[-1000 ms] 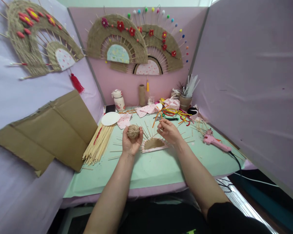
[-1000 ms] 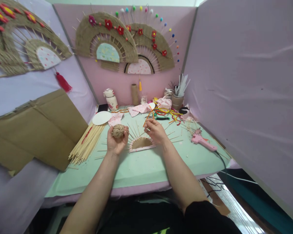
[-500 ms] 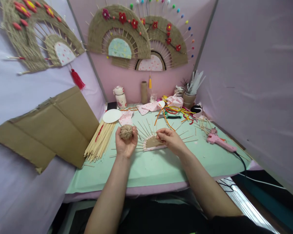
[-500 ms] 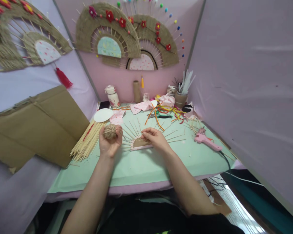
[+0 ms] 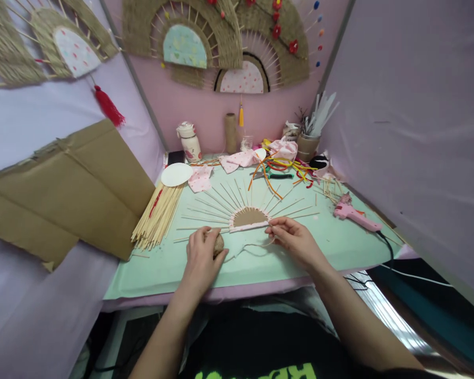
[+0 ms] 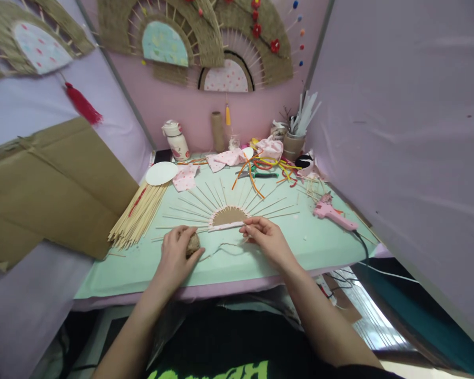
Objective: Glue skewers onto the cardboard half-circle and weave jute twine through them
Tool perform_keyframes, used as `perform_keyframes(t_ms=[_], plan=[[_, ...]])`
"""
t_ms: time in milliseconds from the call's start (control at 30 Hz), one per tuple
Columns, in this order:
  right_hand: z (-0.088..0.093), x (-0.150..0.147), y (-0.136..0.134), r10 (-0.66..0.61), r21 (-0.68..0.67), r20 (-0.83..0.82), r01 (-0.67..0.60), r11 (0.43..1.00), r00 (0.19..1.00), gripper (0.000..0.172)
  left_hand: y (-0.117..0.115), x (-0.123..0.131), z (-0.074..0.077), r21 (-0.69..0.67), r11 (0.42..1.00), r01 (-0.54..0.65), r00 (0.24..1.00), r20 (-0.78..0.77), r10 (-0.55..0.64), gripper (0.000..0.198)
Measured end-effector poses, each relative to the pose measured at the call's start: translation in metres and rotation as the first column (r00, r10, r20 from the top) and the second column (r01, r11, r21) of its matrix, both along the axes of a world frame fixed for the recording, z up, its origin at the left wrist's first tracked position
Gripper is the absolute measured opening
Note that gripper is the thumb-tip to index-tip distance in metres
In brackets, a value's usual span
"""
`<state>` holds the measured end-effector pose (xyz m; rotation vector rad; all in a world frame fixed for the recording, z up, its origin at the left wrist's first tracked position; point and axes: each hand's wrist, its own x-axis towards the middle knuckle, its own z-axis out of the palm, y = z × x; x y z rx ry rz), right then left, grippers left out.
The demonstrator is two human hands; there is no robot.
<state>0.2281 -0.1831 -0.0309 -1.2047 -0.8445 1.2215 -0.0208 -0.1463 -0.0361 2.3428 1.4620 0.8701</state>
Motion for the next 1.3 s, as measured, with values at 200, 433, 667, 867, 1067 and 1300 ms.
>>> perform_keyframes(t_ms=[200, 433, 667, 867, 1067, 1300], plan=[[-0.001, -0.001, -0.002, -0.056, -0.019, -0.061, 0.054, 0.998, 0.997, 0.033, -0.009, 0.006, -0.002, 0.272, 0.959, -0.082, 0.988, -0.103, 0.113, 0.051], [0.000, -0.005, -0.003, -0.092, -0.044, -0.090, 0.088, 0.995, 0.992, 0.034, -0.043, 0.007, 0.009, 0.299, 0.930, -0.214, 0.951, 0.281, 0.128, 0.032], [0.011, -0.012, -0.018, -0.086, -0.001, -0.079, 0.087, 0.996, 0.993, 0.028, -0.077, 0.056, 0.010, -0.626, 0.492, 0.605, 0.461, 0.780, 0.424, 0.023], [0.016, -0.018, -0.039, 0.007, -0.006, 0.027, -0.007, 1.000, 1.000, 0.026, -0.060, 0.076, 0.005, -0.552, 0.409, 0.727, -0.015, 0.583, 0.813, 0.015], [0.013, -0.031, -0.044, -0.018, 0.075, 0.309, -0.006, 0.997, 0.951, 0.020, -0.062, 0.074, -0.001, -0.592, 0.517, 0.618, 0.189, 0.750, 0.634, 0.020], [0.007, -0.048, -0.044, -0.115, 0.265, 0.576, -0.052, 0.963, 0.809, 0.009, -0.061, 0.074, -0.002, -0.578, 0.586, 0.568, 0.173, 0.780, 0.601, 0.027]])
